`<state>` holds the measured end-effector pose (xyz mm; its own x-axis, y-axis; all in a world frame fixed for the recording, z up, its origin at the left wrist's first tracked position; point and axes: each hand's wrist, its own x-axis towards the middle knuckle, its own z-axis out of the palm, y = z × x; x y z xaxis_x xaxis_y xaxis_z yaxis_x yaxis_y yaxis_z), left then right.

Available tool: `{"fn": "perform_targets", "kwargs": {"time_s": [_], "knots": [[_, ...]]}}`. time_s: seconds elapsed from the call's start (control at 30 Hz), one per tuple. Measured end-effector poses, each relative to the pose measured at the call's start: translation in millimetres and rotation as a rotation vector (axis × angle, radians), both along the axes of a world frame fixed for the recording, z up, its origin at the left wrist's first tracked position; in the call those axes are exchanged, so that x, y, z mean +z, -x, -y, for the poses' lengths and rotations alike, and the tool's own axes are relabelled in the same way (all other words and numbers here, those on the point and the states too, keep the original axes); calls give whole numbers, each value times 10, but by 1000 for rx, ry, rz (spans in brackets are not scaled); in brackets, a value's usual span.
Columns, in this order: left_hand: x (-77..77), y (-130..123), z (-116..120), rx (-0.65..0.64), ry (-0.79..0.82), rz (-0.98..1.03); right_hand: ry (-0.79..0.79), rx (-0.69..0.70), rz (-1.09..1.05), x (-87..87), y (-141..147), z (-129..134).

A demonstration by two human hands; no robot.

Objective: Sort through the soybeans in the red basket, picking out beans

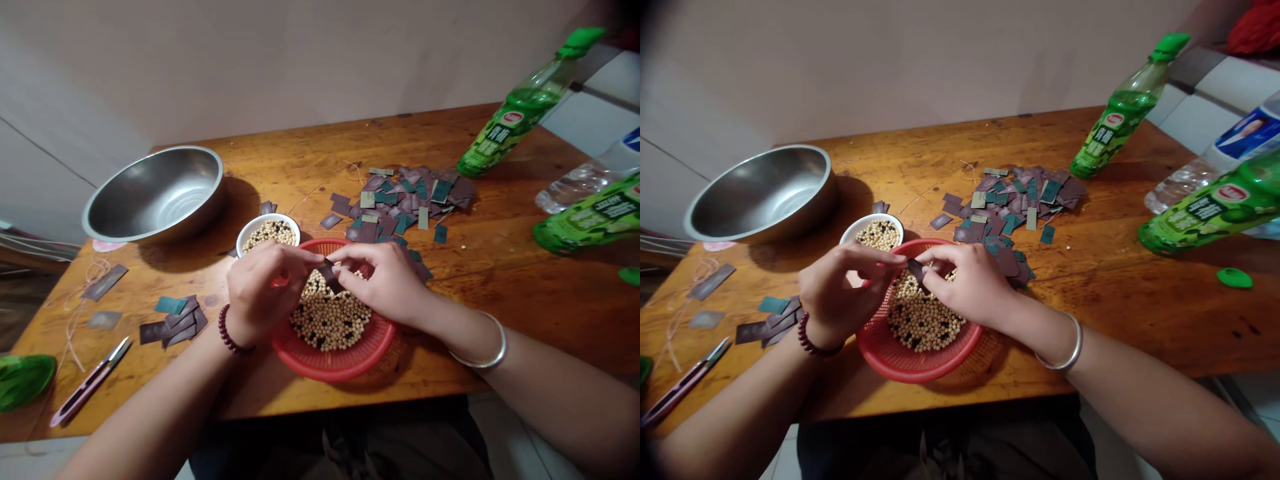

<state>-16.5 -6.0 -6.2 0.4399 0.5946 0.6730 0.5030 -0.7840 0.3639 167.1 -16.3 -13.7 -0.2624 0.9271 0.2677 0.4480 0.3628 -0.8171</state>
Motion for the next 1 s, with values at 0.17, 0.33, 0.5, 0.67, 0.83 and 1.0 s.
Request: {"fn": "perform_targets", "kwargs": {"time_s": [0.17,0.33,0.5,0.67,0.83,1.0], "knots": [[-6,3,-11,-17,56,-48,-5,-2,9,-4,-2,2],[-10,16,-19,-48,85,-86,-14,5,15,-1,-1,2],[2,15,-17,-77,100,-90,-16,9,28,0,-2,3],[1,9,-18,-78,84,-58,-10,0,19,-3,-2,4],[4,6,-14,-60,79,-75,-13,-2,16,2,-3,3],[19,5,-13,-73,58,-79,-15,-7,18,2,-7,2]]}}
